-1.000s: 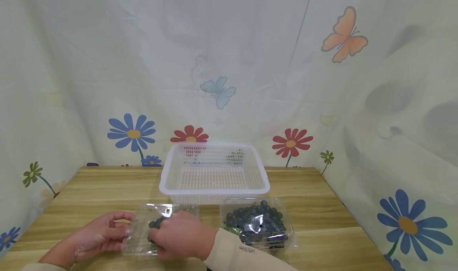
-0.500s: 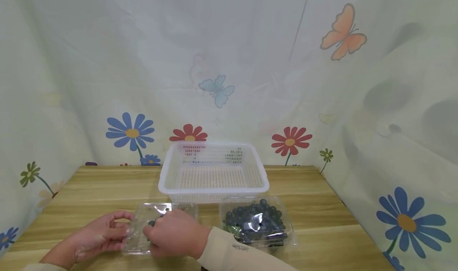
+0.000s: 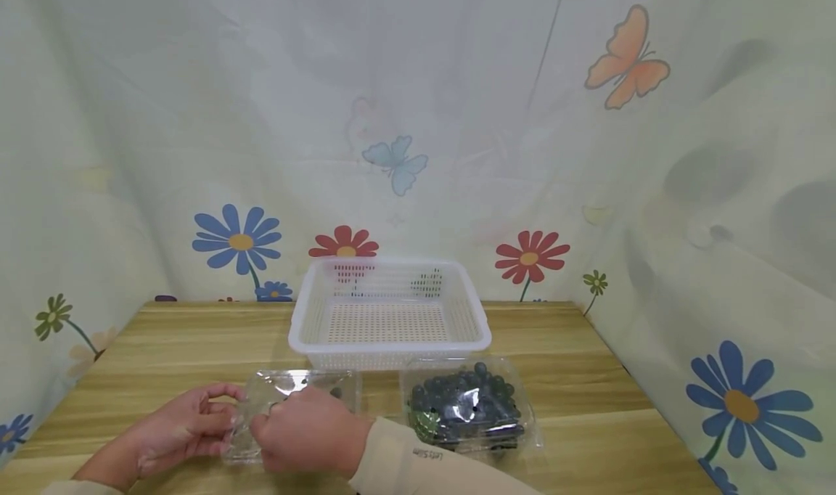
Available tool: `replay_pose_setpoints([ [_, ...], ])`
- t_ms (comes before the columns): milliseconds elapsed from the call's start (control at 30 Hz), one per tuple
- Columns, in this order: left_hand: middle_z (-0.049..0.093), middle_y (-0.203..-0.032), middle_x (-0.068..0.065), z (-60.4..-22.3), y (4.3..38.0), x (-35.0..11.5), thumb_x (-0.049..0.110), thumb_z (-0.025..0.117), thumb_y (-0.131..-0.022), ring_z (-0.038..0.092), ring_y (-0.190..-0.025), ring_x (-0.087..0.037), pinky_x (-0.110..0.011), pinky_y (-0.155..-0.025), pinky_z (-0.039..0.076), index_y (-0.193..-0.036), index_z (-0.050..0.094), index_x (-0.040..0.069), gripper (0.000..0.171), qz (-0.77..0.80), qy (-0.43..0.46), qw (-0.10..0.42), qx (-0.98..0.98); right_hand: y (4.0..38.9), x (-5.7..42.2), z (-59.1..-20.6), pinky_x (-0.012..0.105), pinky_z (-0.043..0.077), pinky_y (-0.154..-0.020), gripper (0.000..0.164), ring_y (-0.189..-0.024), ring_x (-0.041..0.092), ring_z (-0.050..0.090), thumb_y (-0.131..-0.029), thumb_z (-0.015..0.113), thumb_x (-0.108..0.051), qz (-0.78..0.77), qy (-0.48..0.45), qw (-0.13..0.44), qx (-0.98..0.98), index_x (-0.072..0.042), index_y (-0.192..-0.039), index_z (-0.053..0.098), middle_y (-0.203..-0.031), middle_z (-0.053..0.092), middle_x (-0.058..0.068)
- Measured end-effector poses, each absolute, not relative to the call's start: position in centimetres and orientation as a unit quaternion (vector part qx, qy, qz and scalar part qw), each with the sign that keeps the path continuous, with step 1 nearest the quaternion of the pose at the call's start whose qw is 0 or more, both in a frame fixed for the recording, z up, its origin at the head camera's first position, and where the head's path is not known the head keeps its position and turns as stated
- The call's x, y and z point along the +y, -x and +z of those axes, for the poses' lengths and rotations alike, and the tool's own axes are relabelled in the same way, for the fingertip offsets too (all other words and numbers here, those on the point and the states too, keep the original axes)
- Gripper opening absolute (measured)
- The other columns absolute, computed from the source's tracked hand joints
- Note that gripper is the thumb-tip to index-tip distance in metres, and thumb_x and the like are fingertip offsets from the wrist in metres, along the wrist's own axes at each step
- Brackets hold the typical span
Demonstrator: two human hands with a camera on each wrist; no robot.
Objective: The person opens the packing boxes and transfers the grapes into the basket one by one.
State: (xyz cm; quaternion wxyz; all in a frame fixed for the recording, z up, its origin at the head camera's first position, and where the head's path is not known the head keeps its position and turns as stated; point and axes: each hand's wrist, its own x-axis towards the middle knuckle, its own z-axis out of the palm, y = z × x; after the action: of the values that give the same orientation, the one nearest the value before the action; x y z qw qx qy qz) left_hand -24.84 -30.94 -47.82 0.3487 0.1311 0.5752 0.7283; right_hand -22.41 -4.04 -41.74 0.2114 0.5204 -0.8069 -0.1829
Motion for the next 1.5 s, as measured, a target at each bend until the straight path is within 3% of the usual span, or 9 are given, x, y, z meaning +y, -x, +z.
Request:
replay_pose_setpoints([
  [133,0.076,-0.11,-0.006,-47.96,24.91,-30.95,0.005,0.046,-0.108,0.073,-0.097,-0.016,-0.031,-0.084,0.063,-0.128,0.051,0.016,0.024,0.727,-0.138,0.346,0.576,22.31,-4.01,-42.01,0.022,0.032,-0.042,0.017,-0.048,0.0,0.046,-0.092,0.06,-0.044,-0.185,-0.518,0.245,-0.798,-0.031,-0.083,0.055,-0.063,0.055,-0.02],
  [600,0.076,-0.109,-0.003,-47.99,24.94,-30.87,0.005,0.043,-0.108,0.072,-0.096,-0.014,-0.029,-0.084,0.062,-0.126,0.052,0.022,0.026,0.736,-0.126,0.362,0.558,22.3,-4.12,-42.43,0.022,0.03,-0.039,0.019,-0.047,-0.001,0.043,-0.095,0.059,-0.047,-0.19,-0.518,0.225,-0.803,-0.034,-0.082,0.055,-0.057,0.048,-0.021],
  [1000,0.075,-0.105,0.001,-48.01,24.83,-30.76,0.007,0.042,-0.109,0.07,-0.094,-0.012,-0.028,-0.085,0.062,-0.127,0.052,0.024,0.026,0.74,-0.123,0.362,0.554,22.48,-4.03,-42.68,0.023,0.026,-0.038,0.022,-0.045,-0.001,0.039,-0.093,0.059,-0.043,-0.176,-0.521,0.251,-0.797,-0.032,-0.075,0.051,-0.053,0.042,-0.02],
  [1200,0.075,-0.103,0.001,-48.22,24.91,-30.72,0.003,0.042,-0.108,0.071,-0.094,-0.012,-0.028,-0.083,0.062,-0.126,0.051,0.023,0.028,0.74,-0.14,0.357,0.553,22.49,-3.94,-42.55,0.021,0.03,-0.039,0.021,-0.045,-0.001,0.037,-0.092,0.059,-0.044,-0.175,-0.522,0.266,-0.791,-0.032,-0.076,0.051,-0.056,0.045,-0.021],
  [1500,0.075,-0.105,-0.001,-48.02,24.91,-30.58,0.002,0.039,-0.109,0.072,-0.095,-0.012,-0.026,-0.082,0.062,-0.127,0.051,0.022,0.029,0.738,-0.149,0.358,0.552,22.67,-3.9,-42.2,0.02,0.037,-0.043,0.018,-0.049,-0.002,0.04,-0.094,0.059,-0.047,-0.158,-0.513,0.222,-0.814,-0.032,-0.086,0.055,-0.063,0.053,-0.02],
])
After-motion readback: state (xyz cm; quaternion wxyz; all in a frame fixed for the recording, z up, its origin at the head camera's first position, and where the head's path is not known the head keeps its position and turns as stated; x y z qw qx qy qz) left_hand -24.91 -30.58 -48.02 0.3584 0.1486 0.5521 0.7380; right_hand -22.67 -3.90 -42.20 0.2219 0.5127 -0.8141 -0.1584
